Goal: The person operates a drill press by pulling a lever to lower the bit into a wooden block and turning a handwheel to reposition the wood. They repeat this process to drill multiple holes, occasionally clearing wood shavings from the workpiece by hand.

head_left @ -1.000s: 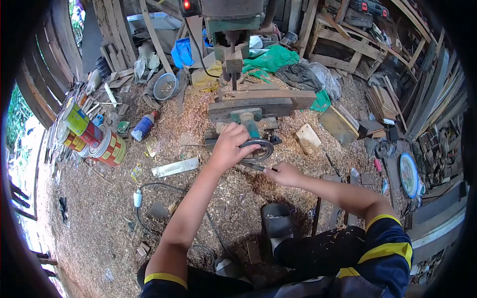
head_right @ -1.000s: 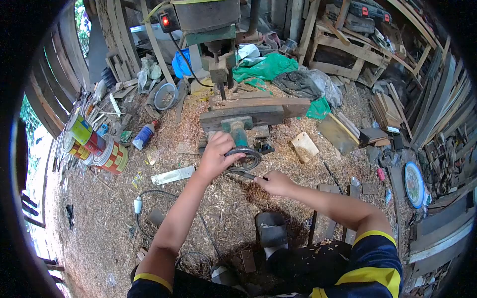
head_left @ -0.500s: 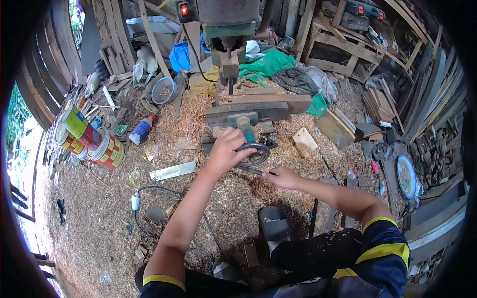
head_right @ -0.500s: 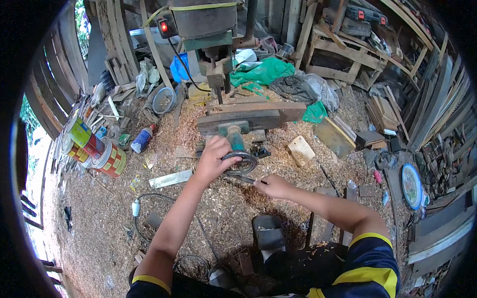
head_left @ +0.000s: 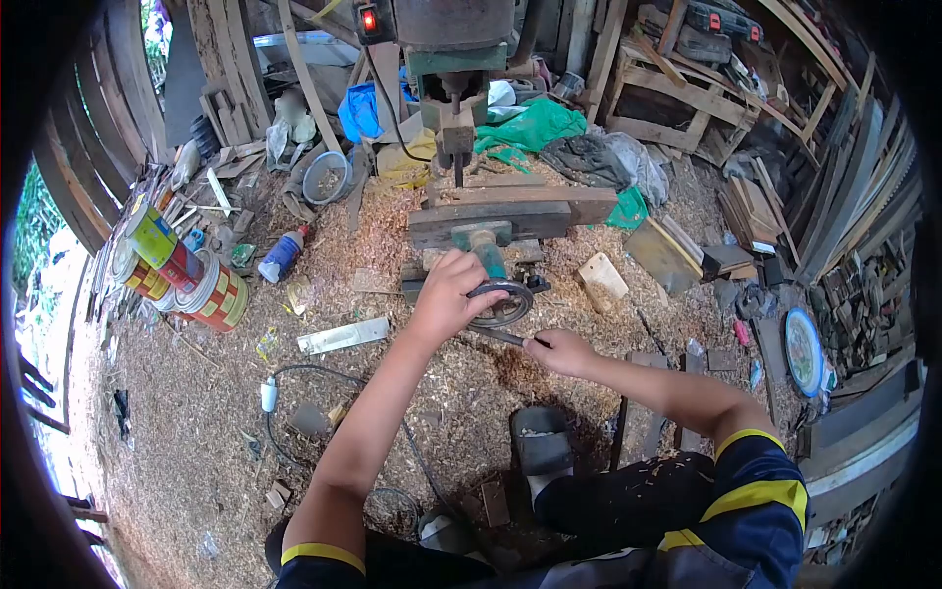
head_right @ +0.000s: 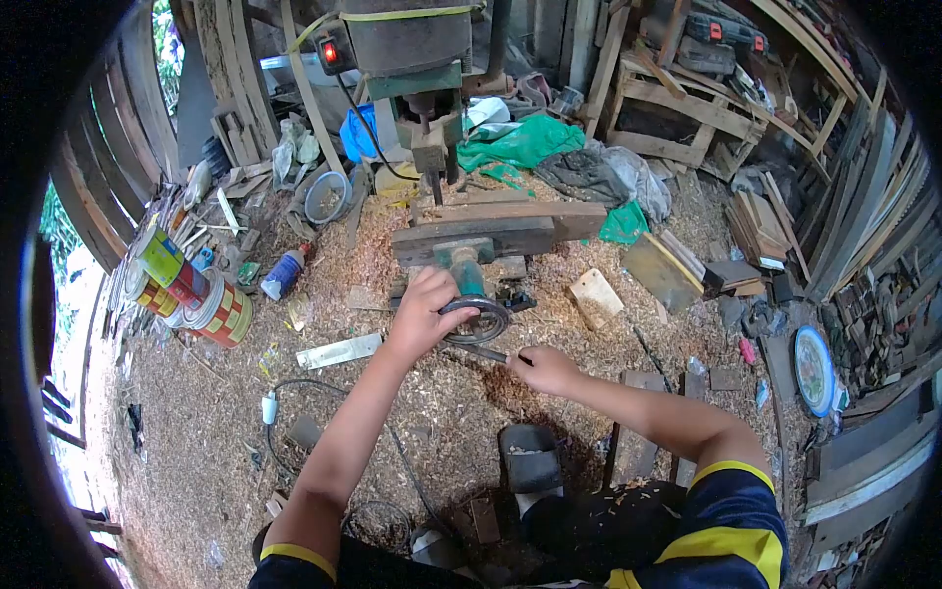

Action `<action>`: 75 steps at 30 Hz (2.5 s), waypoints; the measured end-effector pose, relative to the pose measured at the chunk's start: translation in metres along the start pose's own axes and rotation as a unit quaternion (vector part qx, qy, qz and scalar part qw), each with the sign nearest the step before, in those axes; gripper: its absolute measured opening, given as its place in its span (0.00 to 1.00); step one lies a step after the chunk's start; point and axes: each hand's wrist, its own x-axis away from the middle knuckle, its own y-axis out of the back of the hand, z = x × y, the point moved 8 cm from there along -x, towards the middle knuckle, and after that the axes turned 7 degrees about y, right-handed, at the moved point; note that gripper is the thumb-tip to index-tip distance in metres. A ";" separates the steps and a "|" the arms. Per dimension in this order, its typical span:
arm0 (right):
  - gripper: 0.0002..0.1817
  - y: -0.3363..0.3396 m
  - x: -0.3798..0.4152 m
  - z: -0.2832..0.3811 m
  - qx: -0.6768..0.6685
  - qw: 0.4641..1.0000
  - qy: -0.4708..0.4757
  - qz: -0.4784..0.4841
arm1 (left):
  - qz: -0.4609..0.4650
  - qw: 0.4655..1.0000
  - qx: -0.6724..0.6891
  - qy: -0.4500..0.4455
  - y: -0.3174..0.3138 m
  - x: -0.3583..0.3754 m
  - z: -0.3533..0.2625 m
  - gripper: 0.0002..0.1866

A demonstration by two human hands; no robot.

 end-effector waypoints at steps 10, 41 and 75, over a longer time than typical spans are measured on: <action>0.26 0.010 -0.006 -0.032 -0.038 0.994 -0.037 -0.097 | 0.003 0.999 -0.036 0.008 0.003 0.000 -0.004 0.18; 0.21 0.526 -0.002 0.448 -0.354 0.702 0.414 -0.459 | -0.023 0.999 0.037 0.020 -0.008 -0.020 -0.014 0.05; 0.24 0.334 0.097 0.376 -0.236 0.654 0.671 -0.256 | -0.085 0.994 0.053 0.034 0.006 -0.022 -0.016 0.08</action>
